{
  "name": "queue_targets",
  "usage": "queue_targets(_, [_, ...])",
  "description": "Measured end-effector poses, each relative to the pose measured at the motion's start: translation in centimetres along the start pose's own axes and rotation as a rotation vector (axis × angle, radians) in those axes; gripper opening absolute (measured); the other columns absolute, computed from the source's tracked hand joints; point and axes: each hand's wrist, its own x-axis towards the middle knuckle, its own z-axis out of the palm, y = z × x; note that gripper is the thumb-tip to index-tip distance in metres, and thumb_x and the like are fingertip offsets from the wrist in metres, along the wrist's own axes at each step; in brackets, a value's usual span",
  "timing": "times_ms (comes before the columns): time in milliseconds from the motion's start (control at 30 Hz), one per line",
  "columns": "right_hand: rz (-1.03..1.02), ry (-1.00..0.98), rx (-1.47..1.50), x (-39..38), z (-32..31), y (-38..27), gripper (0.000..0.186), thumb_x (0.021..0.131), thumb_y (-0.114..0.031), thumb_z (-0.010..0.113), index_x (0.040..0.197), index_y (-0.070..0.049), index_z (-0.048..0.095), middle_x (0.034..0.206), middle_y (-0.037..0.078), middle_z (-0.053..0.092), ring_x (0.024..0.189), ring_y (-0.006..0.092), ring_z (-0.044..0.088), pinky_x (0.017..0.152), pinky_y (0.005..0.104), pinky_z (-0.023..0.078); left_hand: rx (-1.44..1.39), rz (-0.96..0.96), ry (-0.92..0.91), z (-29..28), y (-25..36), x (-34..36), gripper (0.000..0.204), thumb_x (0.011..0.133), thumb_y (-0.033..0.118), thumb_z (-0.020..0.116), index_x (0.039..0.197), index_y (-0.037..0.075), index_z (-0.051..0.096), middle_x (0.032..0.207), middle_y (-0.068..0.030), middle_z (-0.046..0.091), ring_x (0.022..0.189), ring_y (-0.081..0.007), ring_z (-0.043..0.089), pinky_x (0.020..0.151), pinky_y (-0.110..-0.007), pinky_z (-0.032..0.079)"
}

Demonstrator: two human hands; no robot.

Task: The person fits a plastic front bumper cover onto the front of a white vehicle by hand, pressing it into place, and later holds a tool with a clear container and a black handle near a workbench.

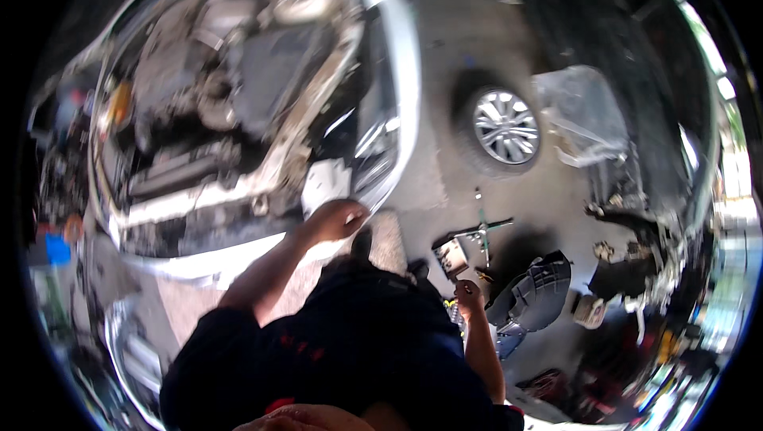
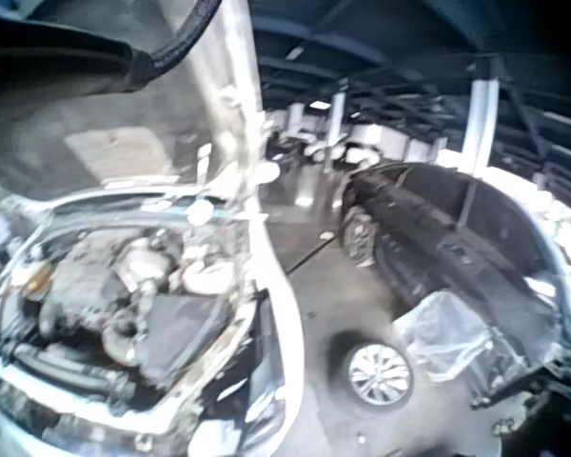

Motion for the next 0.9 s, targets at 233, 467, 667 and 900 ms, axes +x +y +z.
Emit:
queue_targets(233, [-0.347,-0.035,-0.598,3.9,-3.6,12.1,0.038,0.088,-0.04,0.062,0.09,-0.002,0.067,0.075,0.01,0.067,0.07,0.0188,0.064,0.068,0.0366,0.051,-0.085,-0.068,0.134,-2.8,-0.1,-4.4,0.017,0.088,0.015,0.061,0.102,0.01,0.067,0.098,-0.0107,0.068,0.089,-0.029,0.066,0.079,-0.04,0.052])
queue_targets(467, [-0.125,-0.185,-0.536,-1.0,1.1,-1.3,0.031,0.089,-0.033,0.063,0.09,-0.003,0.067,0.072,0.006,0.062,0.064,0.0137,0.057,0.06,0.0304,0.047,-0.06,-0.216,0.156,-2.8,-2.5,-8.7,0.019,0.089,0.018,0.06,0.104,0.01,0.067,0.101,-0.0107,0.068,0.09,-0.0279,0.066,0.08,-0.039,0.052])
queue_targets(667, [0.044,-0.228,-0.153,1.2,4.3,-6.5,0.02,0.092,-0.022,0.063,0.099,-0.003,0.065,0.073,0.0,0.057,0.061,0.0055,0.051,0.055,0.0199,0.04,-0.074,-0.129,0.186,-2.1,-2.4,-7.0,0.018,0.087,0.017,0.061,0.103,0.011,0.067,0.099,-0.0103,0.068,0.089,-0.0294,0.065,0.08,-0.039,0.052])
queue_targets(900, [0.007,-0.274,-0.158,1.5,6.0,-7.4,0.021,0.093,-0.022,0.063,0.101,-0.004,0.064,0.075,0.001,0.058,0.06,0.0066,0.052,0.055,0.0209,0.042,-0.128,-0.086,0.209,-1.9,-2.9,-6.4,0.017,0.086,0.015,0.06,0.101,0.009,0.066,0.097,-0.0115,0.067,0.089,-0.0318,0.064,0.078,-0.04,0.052])
